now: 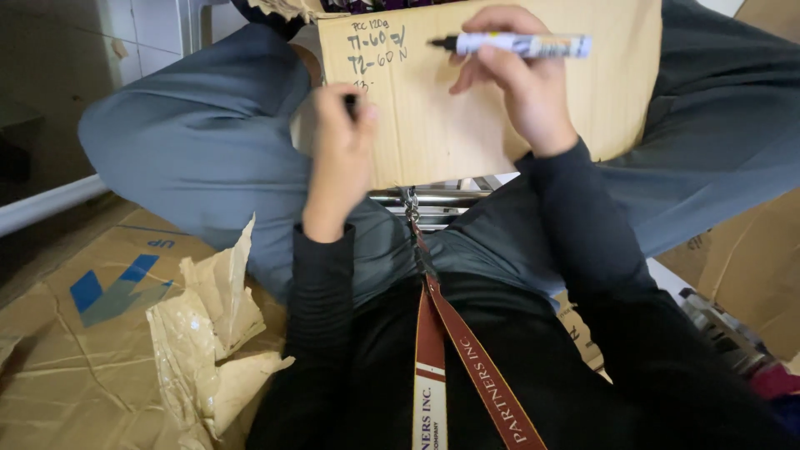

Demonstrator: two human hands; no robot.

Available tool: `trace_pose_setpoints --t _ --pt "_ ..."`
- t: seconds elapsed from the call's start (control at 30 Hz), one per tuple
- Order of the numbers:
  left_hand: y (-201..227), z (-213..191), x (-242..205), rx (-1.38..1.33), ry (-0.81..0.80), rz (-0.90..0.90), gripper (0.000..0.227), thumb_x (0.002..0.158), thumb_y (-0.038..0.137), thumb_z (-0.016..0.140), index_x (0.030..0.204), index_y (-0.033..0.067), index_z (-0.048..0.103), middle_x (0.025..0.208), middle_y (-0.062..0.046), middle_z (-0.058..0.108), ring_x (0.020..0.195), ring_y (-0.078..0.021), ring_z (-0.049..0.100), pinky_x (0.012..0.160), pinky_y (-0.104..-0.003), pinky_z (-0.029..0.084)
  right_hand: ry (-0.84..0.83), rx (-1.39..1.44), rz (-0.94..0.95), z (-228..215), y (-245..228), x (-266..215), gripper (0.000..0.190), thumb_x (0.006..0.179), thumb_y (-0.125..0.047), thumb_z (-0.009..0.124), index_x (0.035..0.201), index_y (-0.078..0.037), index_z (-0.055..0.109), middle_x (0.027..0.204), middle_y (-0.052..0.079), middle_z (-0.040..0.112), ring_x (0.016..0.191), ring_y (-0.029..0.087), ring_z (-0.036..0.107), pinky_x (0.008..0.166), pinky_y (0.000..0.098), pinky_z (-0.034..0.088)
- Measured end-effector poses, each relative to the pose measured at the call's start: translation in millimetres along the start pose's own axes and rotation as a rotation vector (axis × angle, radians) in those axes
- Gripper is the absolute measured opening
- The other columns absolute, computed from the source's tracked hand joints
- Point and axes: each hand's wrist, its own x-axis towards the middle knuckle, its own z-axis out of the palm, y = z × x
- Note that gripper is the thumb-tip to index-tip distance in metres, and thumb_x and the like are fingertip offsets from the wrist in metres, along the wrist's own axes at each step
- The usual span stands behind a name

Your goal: The person organizes rows of small food packets inside a cardboard box by hand and then uses a marker to write information on a cardboard flap.

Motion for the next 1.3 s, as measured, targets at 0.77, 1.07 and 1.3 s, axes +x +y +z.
trace_pose_setpoints --t 0.77,1.07,1.3 --pt "26.9 15.4 2.6 -0.227 -0.433 0.139 0.032 0.088 0.014 0.078 0.116 0.0017 0.070 0.097 -0.015 0.070 0.088 -0.0304 0.068 0.078 -0.036 0.053 -0.261 -0.252 0.174 6.7 -12.5 -40.3 0.019 0.100 -0.003 0.068 0.117 0.004 0.063 0.099 0.011 0.072 0.087 0.017 0.072 0.082 0.0305 0.059" --pt "30.1 11.8 1.0 -0.279 -0.501 0.120 0.030 0.094 0.021 0.072 0.117 0.0012 0.068 0.101 -0.019 0.074 0.091 -0.0330 0.072 0.080 -0.038 0.055 -0.223 -0.083 0.273 11.6 9.8 -34.1 0.017 0.099 -0.004 0.070 0.112 0.003 0.061 0.084 0.008 0.067 0.075 0.015 0.069 0.071 0.0333 0.062" --pt "21.9 10.7 -0.9 -0.295 -0.553 0.038 0.028 0.101 0.025 0.064 0.118 0.0020 0.065 0.093 -0.020 0.073 0.084 -0.0324 0.072 0.077 -0.037 0.054 -0.257 -0.082 0.286 19.0 14.1 -28.0 0.014 0.098 -0.006 0.070 0.108 0.002 0.064 0.082 0.007 0.068 0.065 0.013 0.064 0.061 0.0268 0.052"
